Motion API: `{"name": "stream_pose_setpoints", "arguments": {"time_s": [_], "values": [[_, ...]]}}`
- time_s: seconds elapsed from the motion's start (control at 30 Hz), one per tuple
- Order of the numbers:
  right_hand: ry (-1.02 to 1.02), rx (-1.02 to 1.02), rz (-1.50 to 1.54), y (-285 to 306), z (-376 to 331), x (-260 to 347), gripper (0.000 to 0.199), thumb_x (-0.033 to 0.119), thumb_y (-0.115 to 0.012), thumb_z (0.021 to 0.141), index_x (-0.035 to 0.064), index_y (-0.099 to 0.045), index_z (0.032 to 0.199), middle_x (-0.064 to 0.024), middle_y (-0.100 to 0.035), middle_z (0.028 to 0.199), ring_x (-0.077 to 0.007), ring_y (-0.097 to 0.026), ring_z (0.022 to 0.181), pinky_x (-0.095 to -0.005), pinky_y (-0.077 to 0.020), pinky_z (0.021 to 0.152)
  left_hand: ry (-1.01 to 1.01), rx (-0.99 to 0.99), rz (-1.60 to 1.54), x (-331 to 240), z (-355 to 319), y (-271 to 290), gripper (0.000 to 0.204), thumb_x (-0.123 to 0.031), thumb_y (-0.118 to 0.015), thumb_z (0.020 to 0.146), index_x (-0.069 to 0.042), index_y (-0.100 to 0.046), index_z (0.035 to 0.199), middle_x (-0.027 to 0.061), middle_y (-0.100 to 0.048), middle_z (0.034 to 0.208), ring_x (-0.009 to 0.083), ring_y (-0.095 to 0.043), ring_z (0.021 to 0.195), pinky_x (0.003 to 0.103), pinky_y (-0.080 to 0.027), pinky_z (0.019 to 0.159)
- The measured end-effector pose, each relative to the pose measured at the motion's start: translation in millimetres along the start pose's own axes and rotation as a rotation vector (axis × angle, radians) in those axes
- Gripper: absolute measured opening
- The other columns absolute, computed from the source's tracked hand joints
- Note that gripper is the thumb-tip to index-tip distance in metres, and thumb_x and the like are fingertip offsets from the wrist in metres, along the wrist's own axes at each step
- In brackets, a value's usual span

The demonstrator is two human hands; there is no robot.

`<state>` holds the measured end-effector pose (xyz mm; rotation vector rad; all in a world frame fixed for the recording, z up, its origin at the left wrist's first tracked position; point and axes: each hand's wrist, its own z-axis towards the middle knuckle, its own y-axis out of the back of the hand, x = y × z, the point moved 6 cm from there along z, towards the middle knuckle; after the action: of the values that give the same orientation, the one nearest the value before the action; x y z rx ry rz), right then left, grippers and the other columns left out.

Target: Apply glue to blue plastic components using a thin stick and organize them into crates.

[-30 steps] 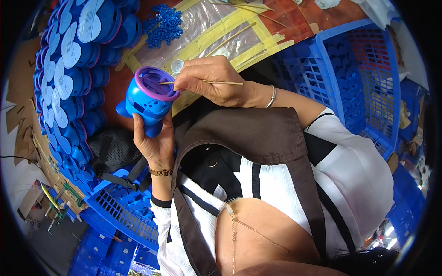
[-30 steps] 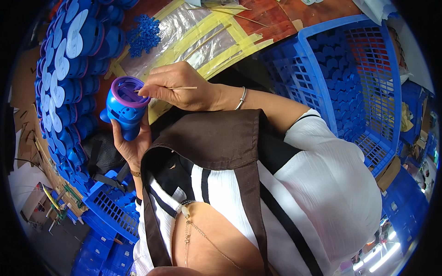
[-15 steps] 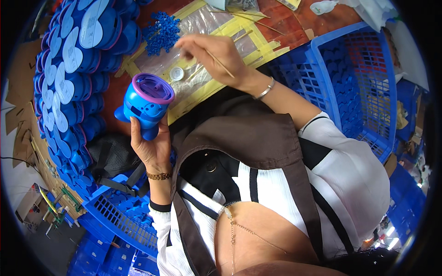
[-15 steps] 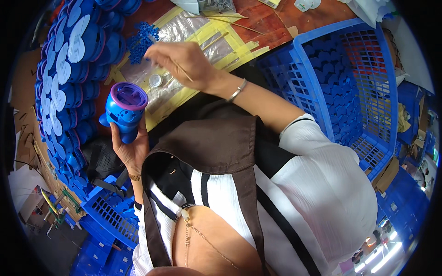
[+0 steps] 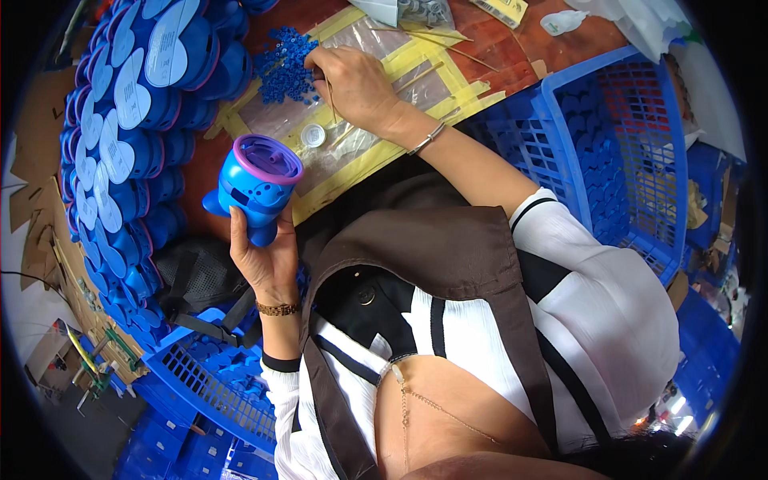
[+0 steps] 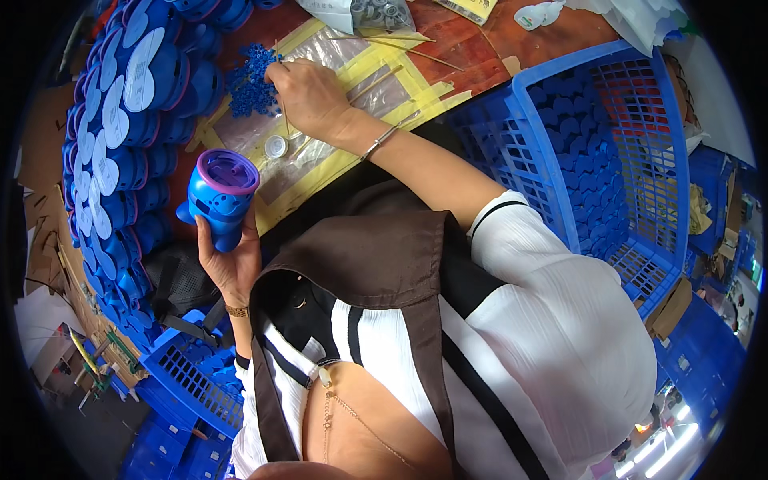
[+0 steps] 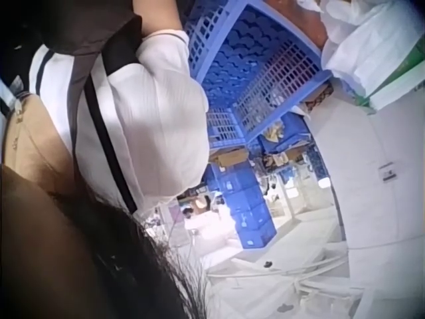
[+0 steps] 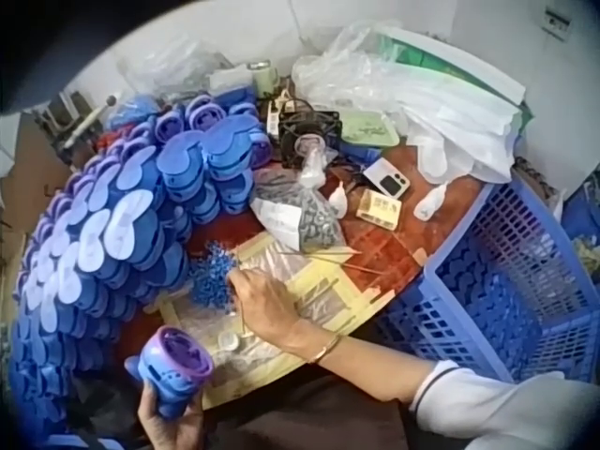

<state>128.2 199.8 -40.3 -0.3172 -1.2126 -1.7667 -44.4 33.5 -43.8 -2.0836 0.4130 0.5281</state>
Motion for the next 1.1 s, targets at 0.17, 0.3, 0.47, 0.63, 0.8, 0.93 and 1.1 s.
{"name": "stream_pose_setpoints", "arguments": {"time_s": [0.17,0.3,0.47,0.63,0.8,0.93,1.1], "values": [[0.022,-0.033,-0.030,-1,0,-2,0.023,0.000,-0.070,0.068,0.0022,-0.059,0.089,-0.0121,-0.064,0.076,-0.0313,-0.063,0.074,-0.0406,-0.0495,0.065,-0.001,-0.010,0.014,1,1,1,0.060,-0.023,-0.065,0.088,-0.005,-0.034,0.136,0.0135,-0.046,0.134,0.0294,-0.048,0.122,0.046,-0.041,0.105],[0.026,-0.019,-0.014,-2,0,1,0.022,0.000,-0.070,0.068,0.0025,-0.060,0.088,-0.0121,-0.065,0.076,-0.0310,-0.063,0.074,-0.0402,-0.0498,0.065,0.002,0.010,0.015,2,2,-1,0.059,-0.024,-0.065,0.088,-0.006,-0.035,0.136,0.0130,-0.046,0.134,0.0292,-0.048,0.122,0.046,-0.041,0.105],[0.085,-0.040,-0.024,1,-1,2,0.019,0.000,-0.070,0.069,0.0028,-0.060,0.085,-0.0122,-0.064,0.075,-0.0313,-0.063,0.072,-0.0400,-0.0498,0.063,-0.007,0.005,0.039,3,1,-1,0.059,-0.023,-0.065,0.087,-0.006,-0.035,0.135,0.0119,-0.047,0.132,0.0282,-0.048,0.122,0.046,-0.040,0.105],[-0.014,0.019,0.263,21,-6,16,0.019,0.004,-0.071,0.074,0.0016,-0.062,0.090,-0.0096,-0.067,0.079,-0.0218,-0.066,0.074,-0.0312,-0.0522,0.066,-0.052,0.022,0.107,4,1,-2,0.061,-0.026,-0.065,0.087,-0.006,-0.034,0.136,0.0121,-0.046,0.134,0.0280,-0.046,0.123,0.044,-0.036,0.108],[-0.065,0.151,0.738,34,-18,62,0.023,0.002,-0.072,0.076,0.0001,-0.062,0.097,-0.0079,-0.068,0.083,-0.0141,-0.067,0.078,-0.0252,-0.0534,0.070,-0.118,0.038,0.223,5,0,-7,0.060,-0.025,-0.068,0.083,-0.011,-0.039,0.134,0.0081,-0.048,0.130,0.0237,-0.048,0.120,0.043,-0.038,0.103],[0.038,0.075,0.653,38,-22,70,0.026,0.000,-0.072,0.073,0.0012,-0.062,0.097,-0.0083,-0.068,0.085,-0.0179,-0.068,0.078,-0.0275,-0.0543,0.070,-0.147,0.075,0.245,4,-3,-10,0.062,-0.025,-0.069,0.082,-0.013,-0.039,0.135,0.0061,-0.048,0.131,0.0223,-0.047,0.121,0.043,-0.037,0.103],[0.147,-0.047,0.542,43,-24,75,0.029,0.001,-0.075,0.070,0.0021,-0.062,0.096,-0.0098,-0.068,0.084,-0.0239,-0.068,0.076,-0.0310,-0.0540,0.067,-0.229,0.071,0.342,2,-10,-13,0.069,-0.025,-0.072,0.079,-0.016,-0.036,0.137,0.0032,-0.046,0.131,0.0197,-0.045,0.119,0.040,-0.037,0.101]]}}
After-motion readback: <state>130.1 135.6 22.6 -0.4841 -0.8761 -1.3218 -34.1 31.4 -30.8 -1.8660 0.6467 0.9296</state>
